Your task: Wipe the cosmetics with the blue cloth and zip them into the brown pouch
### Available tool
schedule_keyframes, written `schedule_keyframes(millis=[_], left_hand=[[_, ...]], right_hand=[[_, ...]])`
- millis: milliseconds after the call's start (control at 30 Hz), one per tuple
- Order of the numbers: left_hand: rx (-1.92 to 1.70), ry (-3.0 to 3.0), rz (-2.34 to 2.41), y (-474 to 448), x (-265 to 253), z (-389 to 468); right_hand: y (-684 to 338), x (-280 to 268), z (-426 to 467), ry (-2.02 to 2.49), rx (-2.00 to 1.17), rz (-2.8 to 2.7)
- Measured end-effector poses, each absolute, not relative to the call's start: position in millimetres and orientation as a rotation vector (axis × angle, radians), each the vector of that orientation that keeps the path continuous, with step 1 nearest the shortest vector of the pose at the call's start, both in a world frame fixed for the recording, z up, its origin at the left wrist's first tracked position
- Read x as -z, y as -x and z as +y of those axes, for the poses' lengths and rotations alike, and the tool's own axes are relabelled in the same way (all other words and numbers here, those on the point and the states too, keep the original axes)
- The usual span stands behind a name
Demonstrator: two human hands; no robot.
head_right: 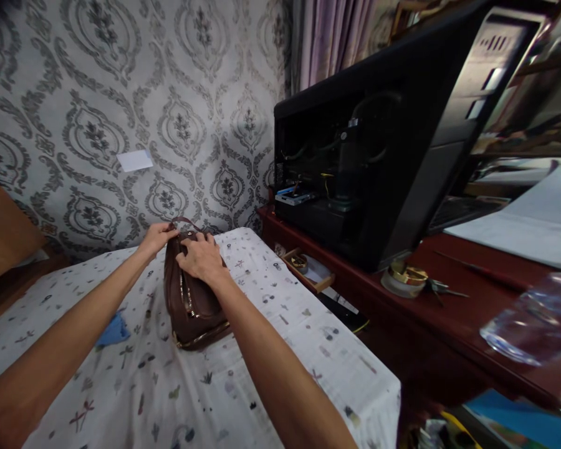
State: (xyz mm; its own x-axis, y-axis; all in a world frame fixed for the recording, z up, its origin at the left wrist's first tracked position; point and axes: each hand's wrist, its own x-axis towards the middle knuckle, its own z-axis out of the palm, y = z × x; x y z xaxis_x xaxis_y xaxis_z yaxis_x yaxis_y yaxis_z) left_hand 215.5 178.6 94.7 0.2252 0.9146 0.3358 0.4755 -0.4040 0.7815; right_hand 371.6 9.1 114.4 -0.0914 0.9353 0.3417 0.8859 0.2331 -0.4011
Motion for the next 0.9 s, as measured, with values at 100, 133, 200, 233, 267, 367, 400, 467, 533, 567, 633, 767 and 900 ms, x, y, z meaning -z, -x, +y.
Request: schedule_keyframes(millis=[100,133,200,233,267,367,400,467,533,567,633,767,900], left_hand=[[-1.100,-2.006,1.267,-213,-97,174],[-1.099,-2.014,1.265,-213,-98,173],[-1.086,-2.028,1.263,-215,-102,172],[-1.076,-2.035,1.261,-218,-103,173],[-1.063,-2.041,1.258,-221,-106,174],[-1.008,-2.060,1.248,-237,-112,178],[-0.983,-2.067,1.249,-243,-113,180],[-0.926,-2.082,1.270,-255,-115,184],[-0.867,-2.097,1.311,-264,-116,187],[-0.842,-2.103,1.336,-268,-117,189],[-0.800,-2.111,1.389,-273,-117,192],[-0.744,-2.112,1.509,-277,-116,196],[-0.781,-2.102,1.547,-278,-114,197]], right_hand=[[-372,-114,11,1.641,-0.110,-1.994],[-372,-113,11,1.637,-0.108,-1.995],[-372,-113,11,1.638,-0.114,-1.995],[-372,-112,10,1.641,-0.117,-1.993],[-371,-112,9,1.643,-0.117,-1.988],[-370,-112,4,1.653,-0.082,-1.969],[-370,-112,3,1.658,-0.061,-1.965],[-369,-111,0,1.663,-0.026,-1.960],[-369,-110,-2,1.663,-0.002,-1.956],[-369,-110,-2,1.659,0.008,-1.952],[-368,-109,-2,1.649,0.026,-1.947],[-368,-110,-2,1.657,0.042,-1.963],[-367,-109,-2,1.661,0.060,-1.957]])
